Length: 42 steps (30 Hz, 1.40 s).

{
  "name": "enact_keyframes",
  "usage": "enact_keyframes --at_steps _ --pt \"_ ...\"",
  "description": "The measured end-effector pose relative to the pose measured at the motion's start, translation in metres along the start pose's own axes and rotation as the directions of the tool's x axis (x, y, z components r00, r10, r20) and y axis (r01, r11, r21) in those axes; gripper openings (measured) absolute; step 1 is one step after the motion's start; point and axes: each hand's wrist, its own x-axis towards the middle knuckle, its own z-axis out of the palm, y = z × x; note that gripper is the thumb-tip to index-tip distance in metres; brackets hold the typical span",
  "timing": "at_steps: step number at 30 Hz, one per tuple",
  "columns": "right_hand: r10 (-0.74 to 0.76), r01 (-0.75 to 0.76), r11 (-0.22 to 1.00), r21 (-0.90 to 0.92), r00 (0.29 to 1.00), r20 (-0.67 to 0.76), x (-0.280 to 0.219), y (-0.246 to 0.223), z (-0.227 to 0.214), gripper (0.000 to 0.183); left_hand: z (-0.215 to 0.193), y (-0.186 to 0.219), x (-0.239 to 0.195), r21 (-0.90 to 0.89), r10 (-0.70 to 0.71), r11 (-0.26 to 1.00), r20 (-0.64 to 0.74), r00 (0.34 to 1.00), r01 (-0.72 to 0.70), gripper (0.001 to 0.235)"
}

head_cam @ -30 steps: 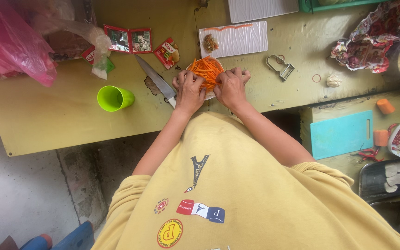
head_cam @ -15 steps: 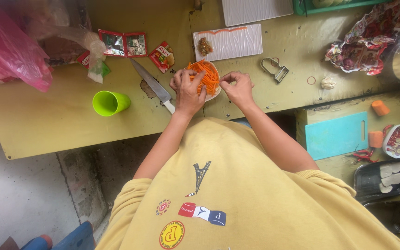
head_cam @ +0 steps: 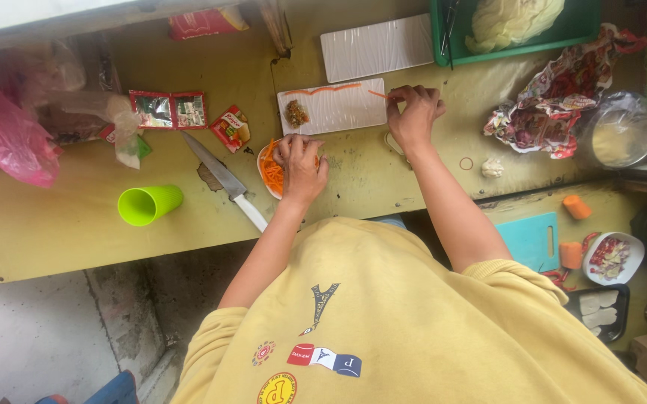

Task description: The person arranges shredded carrots onto a rectangular white plate, placing them in a neat line. They handle the carrots by hand, picking them up from a bowl and positioning them on the plate.

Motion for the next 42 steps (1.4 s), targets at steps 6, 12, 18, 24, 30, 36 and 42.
enact_keyframes --at_steps 6,12,18,24,30,36,42 --pt "-0.072 0.078 0.996 -0.05 0.99 0.118 0.034 0.03 0.013 0.011 0.024 0.018 0.02 0.016 -0.014 1.0 -0.043 0.999 0.014 0.032" --pt "-0.095 0.095 0.995 0.009 0.982 0.161 0.051 0.042 0.024 0.012 0.04 0.019 0.03 0.045 -0.045 0.998 -0.045 0.998 0.047 0.032" --pt "-0.115 0.11 0.993 0.035 0.974 0.194 0.061 0.036 0.024 0.011 0.045 0.016 0.036 0.046 -0.076 0.996 -0.052 0.996 0.079 0.031" --pt "-0.211 0.212 0.977 0.013 0.959 0.187 0.057 0.028 0.012 0.01 0.044 0.009 0.041 0.13 -0.152 0.977 -0.114 0.982 0.167 0.029" --pt "-0.199 0.204 0.979 -0.004 0.958 0.207 0.052 0.03 0.017 0.012 0.03 -0.024 0.068 0.209 -0.175 0.953 -0.21 0.962 0.219 0.028" --pt "-0.172 0.181 0.983 -0.029 0.965 0.199 0.052 0.03 0.017 0.013 0.017 -0.042 0.083 0.222 -0.187 0.948 -0.197 0.962 0.229 0.029" --pt "-0.146 0.153 0.988 -0.029 0.975 0.169 0.051 0.027 0.017 0.01 0.026 -0.037 0.08 0.187 -0.207 0.953 -0.167 0.964 0.237 0.03"
